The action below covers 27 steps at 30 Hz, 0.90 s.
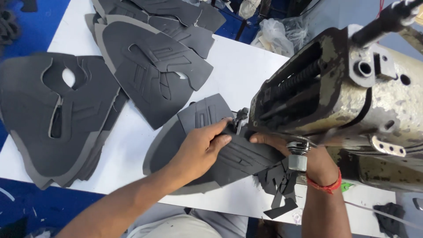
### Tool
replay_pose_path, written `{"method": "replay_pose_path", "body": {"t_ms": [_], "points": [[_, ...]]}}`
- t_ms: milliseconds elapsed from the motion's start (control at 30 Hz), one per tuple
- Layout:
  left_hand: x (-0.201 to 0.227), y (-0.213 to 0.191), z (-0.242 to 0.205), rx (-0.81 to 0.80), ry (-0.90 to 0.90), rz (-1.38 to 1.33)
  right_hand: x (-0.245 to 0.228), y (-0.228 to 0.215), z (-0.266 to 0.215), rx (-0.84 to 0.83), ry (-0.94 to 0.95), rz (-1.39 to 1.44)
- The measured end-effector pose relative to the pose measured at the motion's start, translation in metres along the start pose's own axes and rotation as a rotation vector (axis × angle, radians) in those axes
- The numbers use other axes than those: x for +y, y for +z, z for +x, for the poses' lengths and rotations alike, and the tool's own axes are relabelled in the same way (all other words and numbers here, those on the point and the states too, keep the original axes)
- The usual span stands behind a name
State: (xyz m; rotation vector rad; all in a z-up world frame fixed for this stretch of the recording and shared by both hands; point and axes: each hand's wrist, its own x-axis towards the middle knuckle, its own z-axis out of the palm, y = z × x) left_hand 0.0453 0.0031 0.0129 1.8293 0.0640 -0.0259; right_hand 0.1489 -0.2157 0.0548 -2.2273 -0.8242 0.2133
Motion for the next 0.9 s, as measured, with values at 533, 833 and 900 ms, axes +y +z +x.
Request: {"method": "replay_pose_path", "body": {"t_ms": [533, 833, 900], "points": [[-0.011, -0.032, 0.157, -0.809, 0.075, 0.328, -0.048, 0.059, -0.038, 0.232, 0.542, -0.038], [0.024, -0.042, 0.03, 0.265, 0.6, 0.794, -0.062, 0.061, -0.035, 0.278, 0.68, 0.042], [0.04, -0.044, -0.008, -0.023, -0.049, 0.827, -0.064, 0.064, -0.034, 0.303, 0.67, 0.045]]}}
